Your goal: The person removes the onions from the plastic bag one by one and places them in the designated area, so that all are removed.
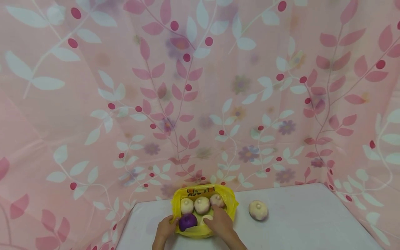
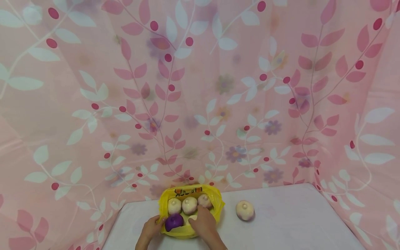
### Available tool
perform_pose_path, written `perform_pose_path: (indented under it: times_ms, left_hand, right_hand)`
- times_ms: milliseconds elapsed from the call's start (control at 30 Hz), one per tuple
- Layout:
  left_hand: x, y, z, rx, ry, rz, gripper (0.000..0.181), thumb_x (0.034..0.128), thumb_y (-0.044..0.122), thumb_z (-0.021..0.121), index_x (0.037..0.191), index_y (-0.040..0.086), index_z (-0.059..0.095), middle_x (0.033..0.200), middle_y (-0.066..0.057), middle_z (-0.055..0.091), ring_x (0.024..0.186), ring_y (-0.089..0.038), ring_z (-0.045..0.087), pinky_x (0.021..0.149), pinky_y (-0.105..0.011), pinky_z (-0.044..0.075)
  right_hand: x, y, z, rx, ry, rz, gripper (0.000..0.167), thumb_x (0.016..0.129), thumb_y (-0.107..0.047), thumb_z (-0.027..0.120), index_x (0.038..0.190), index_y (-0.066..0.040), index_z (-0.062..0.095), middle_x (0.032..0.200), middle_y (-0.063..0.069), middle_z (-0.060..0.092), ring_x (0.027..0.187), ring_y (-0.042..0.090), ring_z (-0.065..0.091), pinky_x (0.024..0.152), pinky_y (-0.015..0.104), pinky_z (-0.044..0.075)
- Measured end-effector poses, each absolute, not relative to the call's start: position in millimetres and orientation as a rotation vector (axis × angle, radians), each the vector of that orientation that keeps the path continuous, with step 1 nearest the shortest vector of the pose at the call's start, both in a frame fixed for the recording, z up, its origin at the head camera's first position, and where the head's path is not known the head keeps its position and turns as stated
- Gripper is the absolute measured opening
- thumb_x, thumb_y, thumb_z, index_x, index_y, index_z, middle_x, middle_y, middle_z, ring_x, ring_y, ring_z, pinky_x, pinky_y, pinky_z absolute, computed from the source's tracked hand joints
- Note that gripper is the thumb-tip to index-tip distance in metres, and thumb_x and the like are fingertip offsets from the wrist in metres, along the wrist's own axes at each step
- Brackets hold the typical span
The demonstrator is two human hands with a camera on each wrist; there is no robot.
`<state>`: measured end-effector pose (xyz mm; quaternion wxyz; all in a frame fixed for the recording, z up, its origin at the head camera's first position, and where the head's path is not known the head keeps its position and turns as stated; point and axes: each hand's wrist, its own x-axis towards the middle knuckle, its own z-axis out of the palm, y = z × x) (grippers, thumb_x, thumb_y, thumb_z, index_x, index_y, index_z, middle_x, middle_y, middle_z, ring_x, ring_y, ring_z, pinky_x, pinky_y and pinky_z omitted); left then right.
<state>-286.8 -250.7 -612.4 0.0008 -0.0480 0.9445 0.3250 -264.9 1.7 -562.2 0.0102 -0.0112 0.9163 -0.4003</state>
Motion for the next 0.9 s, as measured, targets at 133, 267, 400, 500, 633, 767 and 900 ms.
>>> perform_pose_path:
  times_ms: [133,267,400,500,633,767,900]
  left_hand:
    - [-285.5,-250.5,-613.0,-0.143,2.966,1.022,0.033,0.0977,0.028,0.061,0.112,-0.001,0.069,0.101,-0.016,0.069,0.084,-0.024,0.058,0.077,-0.049,0.048]
    - [-285.0,-250.4,-613.0,-0.141,2.965,1.023,0.033,0.0978,0.027,0.061,0.113,-0.002,0.068,0.101,-0.016,0.069,0.084,-0.024,0.058,0.077,-0.049,0.048]
    - [-283.8,-249.6,-610.0,-0.136,2.963,1.040,0.031,0.0980,0.026,0.061,0.110,-0.001,0.069,0.095,-0.012,0.068,0.079,-0.022,0.055,0.073,-0.046,0.047]
    - [-283.1,-248.7,-608.2,-0.143,2.962,1.038,0.029,0.0980,0.025,0.060,0.109,0.000,0.069,0.091,-0.009,0.066,0.077,-0.020,0.054,0.071,-0.043,0.046]
    - [-282.5,-248.6,-606.9,-0.142,2.967,1.025,0.029,0.0983,0.025,0.060,0.109,-0.001,0.069,0.088,-0.008,0.065,0.076,-0.019,0.053,0.070,-0.042,0.045]
    - [-282.2,-248.9,-605.9,-0.123,2.978,1.030,0.028,0.0981,0.025,0.060,0.107,0.000,0.069,0.086,-0.007,0.064,0.075,-0.019,0.053,0.069,-0.041,0.045]
    - [-283.6,-249.2,-607.9,-0.137,2.978,1.018,0.029,0.0978,0.025,0.061,0.109,0.000,0.069,0.089,-0.008,0.065,0.077,-0.020,0.054,0.071,-0.043,0.046]
  right_hand:
    - [-267.7,0.9,-564.5,-0.049,2.827,-1.273,0.056,0.079,-0.027,0.081,0.120,0.003,0.059,0.108,0.017,0.066,0.100,0.038,0.062,0.084,0.054,0.048]
    - [-268.9,0.8,-568.7,-0.060,2.805,-1.277,0.057,0.078,-0.027,0.082,0.120,0.004,0.058,0.106,0.018,0.066,0.099,0.038,0.062,0.084,0.054,0.049]
    - [-270.1,0.7,-574.3,-0.073,2.802,-1.276,0.058,0.078,-0.027,0.082,0.120,0.004,0.058,0.106,0.018,0.066,0.098,0.038,0.062,0.083,0.054,0.048]
    - [-271.2,0.2,-578.7,-0.066,2.800,-1.262,0.061,0.077,-0.029,0.083,0.121,0.005,0.057,0.107,0.018,0.065,0.099,0.037,0.061,0.083,0.054,0.049]
    - [-271.6,-1.3,-583.1,-0.033,2.793,-1.241,0.067,0.075,-0.032,0.085,0.122,0.005,0.056,0.108,0.020,0.064,0.100,0.037,0.061,0.084,0.053,0.048]
    - [-271.9,-3.2,-585.7,-0.003,2.787,-1.223,0.073,0.072,-0.034,0.087,0.124,0.007,0.055,0.112,0.023,0.062,0.104,0.039,0.059,0.089,0.054,0.047]
    - [-273.4,-4.7,-589.2,0.004,2.797,-1.199,0.076,0.072,-0.035,0.087,0.125,0.008,0.055,0.113,0.024,0.062,0.106,0.040,0.059,0.091,0.054,0.046]
